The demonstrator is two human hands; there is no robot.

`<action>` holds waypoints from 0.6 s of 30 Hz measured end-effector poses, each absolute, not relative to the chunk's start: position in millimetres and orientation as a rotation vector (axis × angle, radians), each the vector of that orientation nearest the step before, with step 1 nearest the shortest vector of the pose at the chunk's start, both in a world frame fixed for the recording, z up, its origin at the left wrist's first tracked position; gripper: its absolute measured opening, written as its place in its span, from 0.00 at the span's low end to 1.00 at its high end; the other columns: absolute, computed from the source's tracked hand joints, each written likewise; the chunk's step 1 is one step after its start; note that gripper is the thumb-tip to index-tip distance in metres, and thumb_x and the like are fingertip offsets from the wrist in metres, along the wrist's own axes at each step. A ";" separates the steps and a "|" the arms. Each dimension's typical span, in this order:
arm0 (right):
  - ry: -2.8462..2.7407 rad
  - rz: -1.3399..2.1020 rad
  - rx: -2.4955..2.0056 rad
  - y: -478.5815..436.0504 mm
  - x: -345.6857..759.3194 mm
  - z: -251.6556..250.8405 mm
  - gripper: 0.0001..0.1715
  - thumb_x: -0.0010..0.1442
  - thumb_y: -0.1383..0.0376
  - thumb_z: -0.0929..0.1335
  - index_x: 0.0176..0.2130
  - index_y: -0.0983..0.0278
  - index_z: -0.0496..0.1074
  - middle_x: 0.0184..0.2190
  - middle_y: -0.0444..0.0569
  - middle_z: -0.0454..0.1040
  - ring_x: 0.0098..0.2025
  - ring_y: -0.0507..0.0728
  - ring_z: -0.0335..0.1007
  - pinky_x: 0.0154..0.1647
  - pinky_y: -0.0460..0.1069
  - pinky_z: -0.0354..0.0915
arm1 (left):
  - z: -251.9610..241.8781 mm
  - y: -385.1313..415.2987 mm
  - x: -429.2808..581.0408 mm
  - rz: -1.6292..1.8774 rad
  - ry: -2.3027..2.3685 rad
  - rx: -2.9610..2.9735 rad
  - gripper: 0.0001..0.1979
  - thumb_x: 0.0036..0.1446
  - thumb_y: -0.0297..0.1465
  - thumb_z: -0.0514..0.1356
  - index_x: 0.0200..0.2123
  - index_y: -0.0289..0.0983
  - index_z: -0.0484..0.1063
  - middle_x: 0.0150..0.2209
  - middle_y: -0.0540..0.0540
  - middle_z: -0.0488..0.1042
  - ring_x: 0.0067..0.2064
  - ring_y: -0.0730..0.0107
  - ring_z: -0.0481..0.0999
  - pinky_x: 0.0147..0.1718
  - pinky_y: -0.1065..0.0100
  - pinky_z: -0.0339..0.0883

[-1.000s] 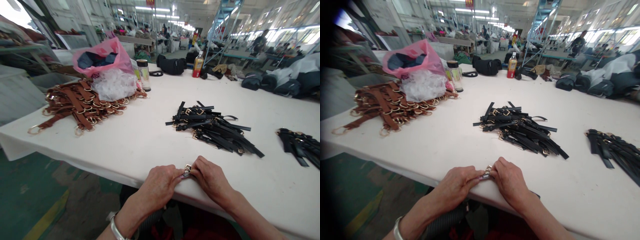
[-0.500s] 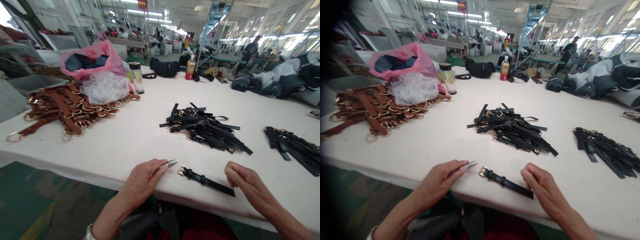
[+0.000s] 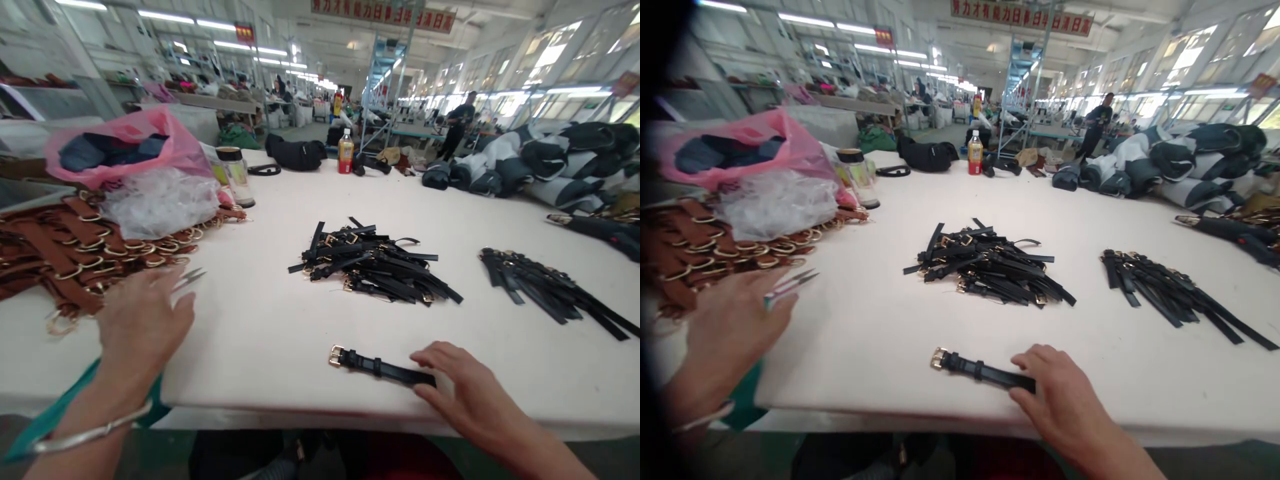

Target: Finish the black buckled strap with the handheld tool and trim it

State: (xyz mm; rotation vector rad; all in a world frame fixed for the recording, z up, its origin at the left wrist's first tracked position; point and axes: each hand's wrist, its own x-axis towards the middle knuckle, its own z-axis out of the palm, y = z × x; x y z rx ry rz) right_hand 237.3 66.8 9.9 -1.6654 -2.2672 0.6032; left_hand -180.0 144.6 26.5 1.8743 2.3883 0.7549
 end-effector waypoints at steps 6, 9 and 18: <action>-2.374 0.517 -1.617 89.2 183.3 -12.5 0.08 0.54 0.65 0.69 0.38 0.60 0.73 0.36 0.48 0.71 0.41 0.59 0.64 0.43 0.53 0.58 | -12.4 101.5 -51.5 0.608 1.533 2.249 0.23 0.51 0.30 0.62 0.53 0.43 0.68 0.51 0.46 0.72 0.51 0.62 0.70 0.50 0.63 0.64; -2.357 0.532 -1.569 89.5 180.0 -17.5 0.06 0.55 0.66 0.67 0.37 0.61 0.72 0.35 0.47 0.70 0.40 0.58 0.63 0.43 0.52 0.57 | -22.2 92.5 -18.5 0.568 1.454 2.269 0.19 0.49 0.27 0.62 0.47 0.43 0.72 0.45 0.44 0.74 0.48 0.53 0.69 0.45 0.52 0.63; -2.313 0.628 -1.443 88.5 179.2 -23.7 0.10 0.55 0.65 0.67 0.40 0.60 0.70 0.38 0.46 0.70 0.42 0.56 0.65 0.44 0.49 0.60 | -35.9 101.5 -17.2 0.693 1.224 2.187 0.03 0.55 0.29 0.60 0.34 0.42 0.73 0.35 0.46 0.73 0.38 0.62 0.75 0.37 0.64 0.71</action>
